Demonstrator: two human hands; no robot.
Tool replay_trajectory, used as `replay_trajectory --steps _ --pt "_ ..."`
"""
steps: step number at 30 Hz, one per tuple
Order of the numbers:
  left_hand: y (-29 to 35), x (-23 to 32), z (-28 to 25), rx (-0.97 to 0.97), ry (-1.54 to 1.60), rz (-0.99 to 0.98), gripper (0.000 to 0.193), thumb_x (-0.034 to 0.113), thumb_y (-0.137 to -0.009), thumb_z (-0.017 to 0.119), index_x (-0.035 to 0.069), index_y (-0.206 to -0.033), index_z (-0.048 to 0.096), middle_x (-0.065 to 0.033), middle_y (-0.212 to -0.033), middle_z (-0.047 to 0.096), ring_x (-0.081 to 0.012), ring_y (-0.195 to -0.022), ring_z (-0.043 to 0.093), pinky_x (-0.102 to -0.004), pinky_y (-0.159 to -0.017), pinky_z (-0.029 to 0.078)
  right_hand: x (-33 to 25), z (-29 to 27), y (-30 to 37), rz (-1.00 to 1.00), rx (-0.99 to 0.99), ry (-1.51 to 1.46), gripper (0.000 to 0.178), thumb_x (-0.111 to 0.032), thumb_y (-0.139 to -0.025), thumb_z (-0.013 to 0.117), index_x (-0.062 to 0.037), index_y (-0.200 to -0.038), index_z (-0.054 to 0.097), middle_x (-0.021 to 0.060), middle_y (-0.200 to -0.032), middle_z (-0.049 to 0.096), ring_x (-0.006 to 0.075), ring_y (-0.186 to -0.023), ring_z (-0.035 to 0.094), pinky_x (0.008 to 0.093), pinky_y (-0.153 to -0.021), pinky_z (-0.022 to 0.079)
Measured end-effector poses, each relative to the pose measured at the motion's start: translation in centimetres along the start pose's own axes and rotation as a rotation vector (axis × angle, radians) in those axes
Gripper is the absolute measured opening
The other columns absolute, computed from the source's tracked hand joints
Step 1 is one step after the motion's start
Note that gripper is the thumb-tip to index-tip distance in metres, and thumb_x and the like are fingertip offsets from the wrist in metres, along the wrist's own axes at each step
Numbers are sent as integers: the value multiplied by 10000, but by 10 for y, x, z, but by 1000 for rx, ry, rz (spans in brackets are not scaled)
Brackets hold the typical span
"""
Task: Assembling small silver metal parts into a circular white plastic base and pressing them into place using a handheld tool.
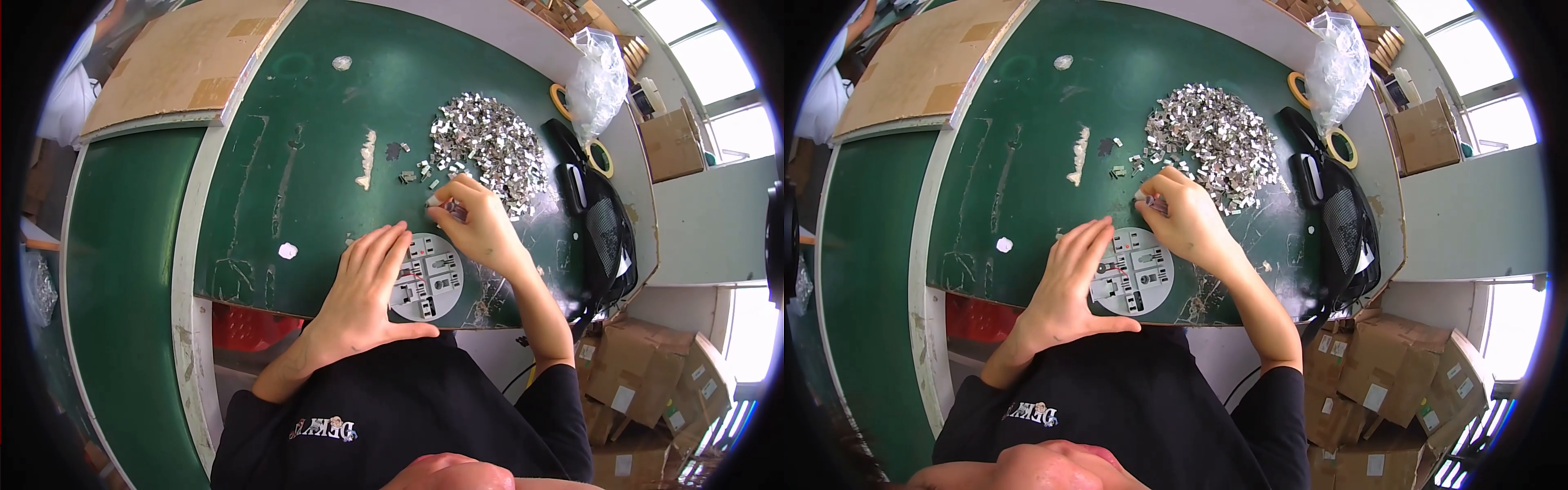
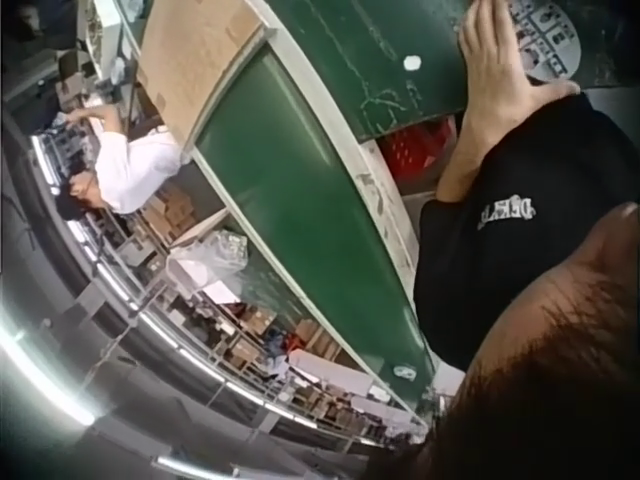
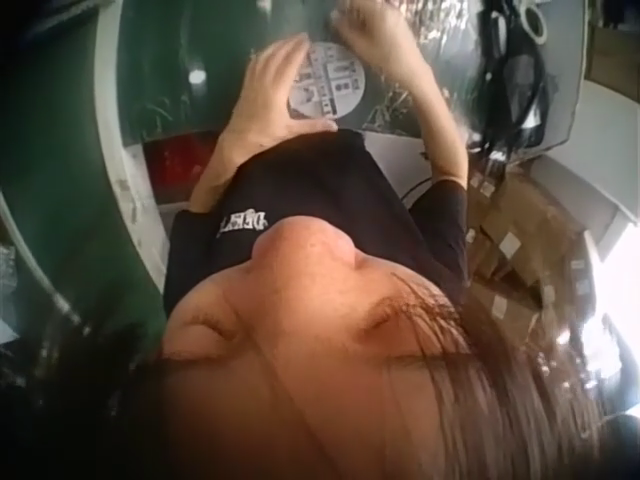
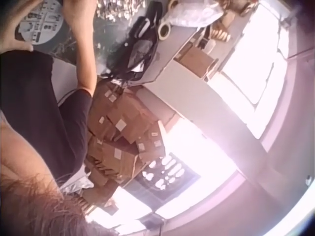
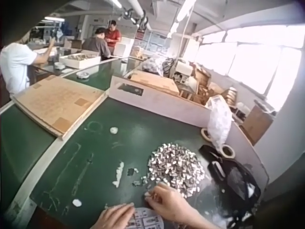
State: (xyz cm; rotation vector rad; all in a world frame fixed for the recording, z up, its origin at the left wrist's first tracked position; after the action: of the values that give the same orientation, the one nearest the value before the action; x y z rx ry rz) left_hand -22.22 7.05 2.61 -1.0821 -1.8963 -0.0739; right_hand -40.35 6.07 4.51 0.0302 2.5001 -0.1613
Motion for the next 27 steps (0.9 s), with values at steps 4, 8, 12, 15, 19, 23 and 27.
replay_trajectory --steps 4,8,12,15,19,23,27 --pt "-8 -8 -21 236 330 -69 593 189 -817 779 -36 -1308 535 -170 -1307 556 -270 -1155 530 -390 -1021 409 -21 -11 6 53 -8 -202 87 22 -819 694 -14 -894 667 31 -912 614 99 -628 444 225 -560 375" --pt "-21 -14 -23 136 521 -225 244 34 -874 699 -11 -1107 644 -101 -1107 644 -174 -961 568 -282 -887 451 -52 -12 20 -129 -119 -268 171 52 -816 685 -13 -965 630 46 -924 602 134 -616 497 254 -563 418" --pt "-25 -6 -23 151 597 -226 114 -3 -896 661 -6 -1009 657 -72 -1007 652 -140 -884 547 -243 -815 439 -53 -13 30 -150 -29 -326 173 77 -784 710 -24 -913 654 40 -937 619 96 -617 446 215 -545 360" --pt "-25 -6 -19 153 649 -239 78 -18 -902 648 -6 -978 658 -64 -982 652 -129 -856 538 -228 -783 434 -50 -12 32 -155 17 -354 173 84 -776 718 -28 -896 665 41 -939 627 82 -613 427 199 -536 337" --pt "-22 -9 -13 143 726 -277 83 -26 -901 646 -10 -983 650 -71 -1005 643 -129 -851 532 -222 -761 431 -45 -12 33 -147 67 -382 165 82 -783 719 -29 -896 673 50 -932 632 79 -601 422 192 -528 326" --pt "-19 -8 -10 246 860 -242 75 -26 -903 649 -11 -976 656 -77 -1043 630 -125 -844 521 -222 -767 428 -38 -6 34 16 31 -587 152 86 -791 713 -25 -889 682 55 -918 636 71 -589 417 186 -526 323" --pt "-16 -8 -7 231 804 -240 105 -33 -870 676 -3 -971 672 -76 -1067 622 -140 -862 520 -238 -771 433 -35 -5 40 17 44 -643 135 80 -791 716 -17 -878 682 52 -909 635 62 -584 414 185 -524 320"
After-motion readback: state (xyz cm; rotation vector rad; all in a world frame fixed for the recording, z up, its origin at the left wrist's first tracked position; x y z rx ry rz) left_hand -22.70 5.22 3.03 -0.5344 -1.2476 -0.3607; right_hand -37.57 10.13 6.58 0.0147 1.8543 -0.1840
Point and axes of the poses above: each hand's wrist, its own y-axis away from the middle knuckle, its own z-axis out of the palm, x = y × z, the point moved 6 cm from there along -y, towards the middle knuckle
